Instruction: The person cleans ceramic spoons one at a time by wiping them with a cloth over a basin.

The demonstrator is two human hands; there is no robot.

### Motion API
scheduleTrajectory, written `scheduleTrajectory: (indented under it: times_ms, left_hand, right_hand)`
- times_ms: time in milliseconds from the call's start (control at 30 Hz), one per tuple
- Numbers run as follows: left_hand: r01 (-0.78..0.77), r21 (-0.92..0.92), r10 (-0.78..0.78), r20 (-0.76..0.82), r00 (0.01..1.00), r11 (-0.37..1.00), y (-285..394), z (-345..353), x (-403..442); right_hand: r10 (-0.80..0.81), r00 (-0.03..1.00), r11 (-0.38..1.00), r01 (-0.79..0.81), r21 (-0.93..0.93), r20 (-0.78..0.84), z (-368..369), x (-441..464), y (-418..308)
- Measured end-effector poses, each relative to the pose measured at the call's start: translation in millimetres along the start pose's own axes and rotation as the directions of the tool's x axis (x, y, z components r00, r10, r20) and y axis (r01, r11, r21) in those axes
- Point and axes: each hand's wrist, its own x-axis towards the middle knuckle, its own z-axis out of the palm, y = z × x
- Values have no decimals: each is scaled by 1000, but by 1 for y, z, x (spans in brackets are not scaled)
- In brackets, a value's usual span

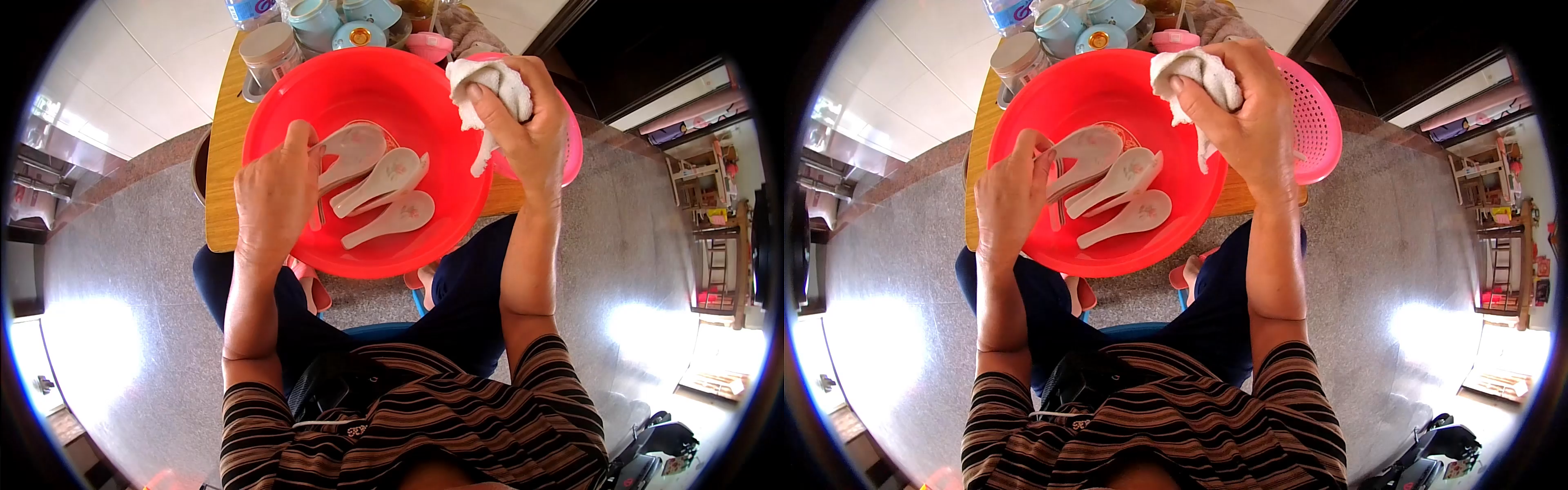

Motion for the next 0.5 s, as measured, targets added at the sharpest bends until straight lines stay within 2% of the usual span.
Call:
scheduleTrajectory:
  times_ms: [33,100,133,167,200,233,300,333,433,500]
  left_hand:
    - [0,0,0,0,1000,1000,-1,2,0]
    - [-164,-407,84,-208,975,898,-1,5,0]
    - [-163,-407,83,-208,975,899,0,1,-2]
    - [-13,-628,6,-13,1000,778,7,-10,-4]
    - [169,-779,-23,194,981,603,11,-16,-6]
    - [170,-780,-27,193,981,602,13,-14,-8]
    - [105,-884,26,132,991,455,17,-10,-10]
    - [106,-885,22,130,991,454,16,-12,-11]
    - [151,-902,42,183,982,405,16,-16,-12]
    - [156,-922,43,182,982,353,16,-16,-12]
  right_hand:
    - [0,1000,1000,0,0,0,1,-1,-1]
    - [-7,1000,998,8,57,-8,2,-2,-2]
    - [-8,1000,998,8,58,-7,2,-3,-3]
    - [42,999,985,-45,167,21,2,-4,-6]
    - [88,995,957,-99,272,55,2,-5,-9]
    - [86,995,957,-99,273,59,3,-5,-12]
    - [164,981,893,-192,407,105,3,-5,-17]
    - [161,981,892,-192,408,109,3,-5,-18]
    - [164,982,803,-187,566,92,2,-5,-21]
    - [192,975,785,-223,577,115,1,-7,-29]
